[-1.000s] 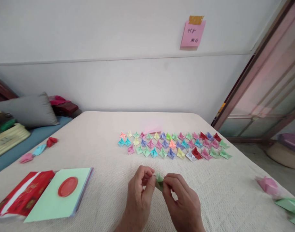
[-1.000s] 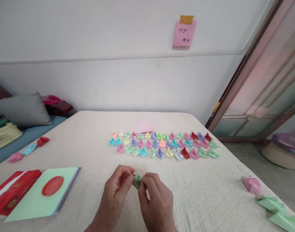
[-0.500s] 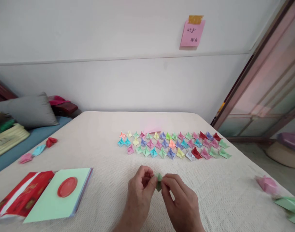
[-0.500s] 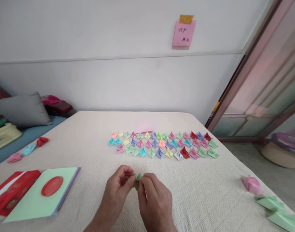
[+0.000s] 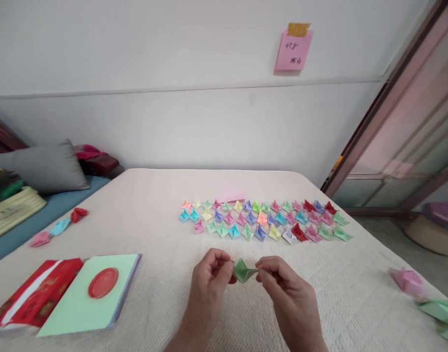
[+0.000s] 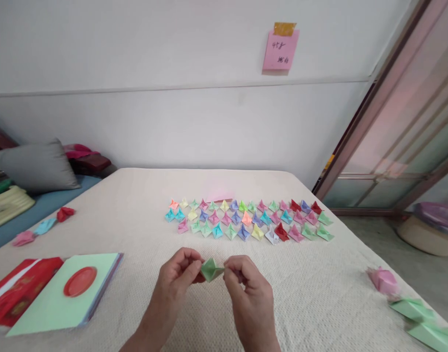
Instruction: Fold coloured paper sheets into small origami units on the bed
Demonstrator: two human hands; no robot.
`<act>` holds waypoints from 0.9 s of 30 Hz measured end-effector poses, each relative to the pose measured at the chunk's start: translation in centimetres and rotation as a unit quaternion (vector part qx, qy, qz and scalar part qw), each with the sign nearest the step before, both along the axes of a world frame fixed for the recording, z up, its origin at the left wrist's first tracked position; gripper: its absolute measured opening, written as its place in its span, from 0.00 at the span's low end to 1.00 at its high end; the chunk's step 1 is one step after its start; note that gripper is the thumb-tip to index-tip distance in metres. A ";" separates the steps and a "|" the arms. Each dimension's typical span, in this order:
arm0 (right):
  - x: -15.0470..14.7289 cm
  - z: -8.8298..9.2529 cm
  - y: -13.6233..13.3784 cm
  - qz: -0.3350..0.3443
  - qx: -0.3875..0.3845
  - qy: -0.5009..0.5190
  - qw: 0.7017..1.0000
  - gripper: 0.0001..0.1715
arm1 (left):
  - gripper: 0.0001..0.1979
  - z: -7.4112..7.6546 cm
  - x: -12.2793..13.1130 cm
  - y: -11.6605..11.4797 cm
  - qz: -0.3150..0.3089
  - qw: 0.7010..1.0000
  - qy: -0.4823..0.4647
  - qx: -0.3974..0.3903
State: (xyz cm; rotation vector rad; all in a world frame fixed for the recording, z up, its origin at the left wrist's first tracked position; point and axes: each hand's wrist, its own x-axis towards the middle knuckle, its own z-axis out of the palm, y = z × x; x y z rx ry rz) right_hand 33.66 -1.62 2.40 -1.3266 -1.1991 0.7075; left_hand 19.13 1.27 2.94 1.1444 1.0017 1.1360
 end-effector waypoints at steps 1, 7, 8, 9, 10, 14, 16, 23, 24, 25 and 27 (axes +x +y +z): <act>0.2 -0.1 0.0 0.001 -0.013 0.041 0.999 0.06 | 0.08 0.0 -0.1 0.0 -0.005 1.000 -0.005 -0.004; 0.3 -0.8 0.4 0.009 -0.043 0.241 0.970 0.04 | 0.09 0.3 -0.2 -0.2 -0.012 1.000 -0.006 -0.013; 0.2 -0.9 0.5 0.010 -0.047 0.262 0.964 0.04 | 0.09 0.3 -0.2 -0.1 -0.010 1.000 -0.004 -0.013; 0.2 -0.9 0.5 0.013 -0.051 0.280 0.958 0.05 | 0.09 0.3 -0.2 -0.1 -0.008 1.000 -0.002 -0.011; 0.1 -0.9 0.6 0.016 -0.053 0.293 0.955 0.05 | 0.09 0.3 -0.2 -0.1 -0.006 1.000 0.002 -0.008; -0.1 -1.0 0.6 0.033 -0.053 0.297 0.953 0.04 | 0.07 -0.1 0.0 -0.3 -0.006 0.999 0.030 0.029; -0.3 -0.9 0.5 0.035 -0.049 0.283 0.957 0.03 | 0.06 -0.4 0.0 -0.4 -0.003 0.997 0.054 0.048; -0.9 0.1 -0.1 0.016 -0.051 0.120 0.991 0.13 | 0.06 -0.3 0.2 -1.0 -0.002 0.983 0.146 0.113; -0.9 0.1 0.0 0.009 -0.050 0.083 0.995 0.13 | 0.07 -0.3 0.2 -1.0 -0.004 0.981 0.152 0.122; -0.9 0.1 0.0 0.002 -0.045 0.048 0.998 0.12 | 0.07 -0.3 0.3 -1.1 -0.004 0.979 0.155 0.130; -0.9 -0.1 0.0 -0.008 -0.034 -0.005 0.999 0.11 | 0.08 -0.4 0.4 -1.3 -0.001 0.977 0.158 0.141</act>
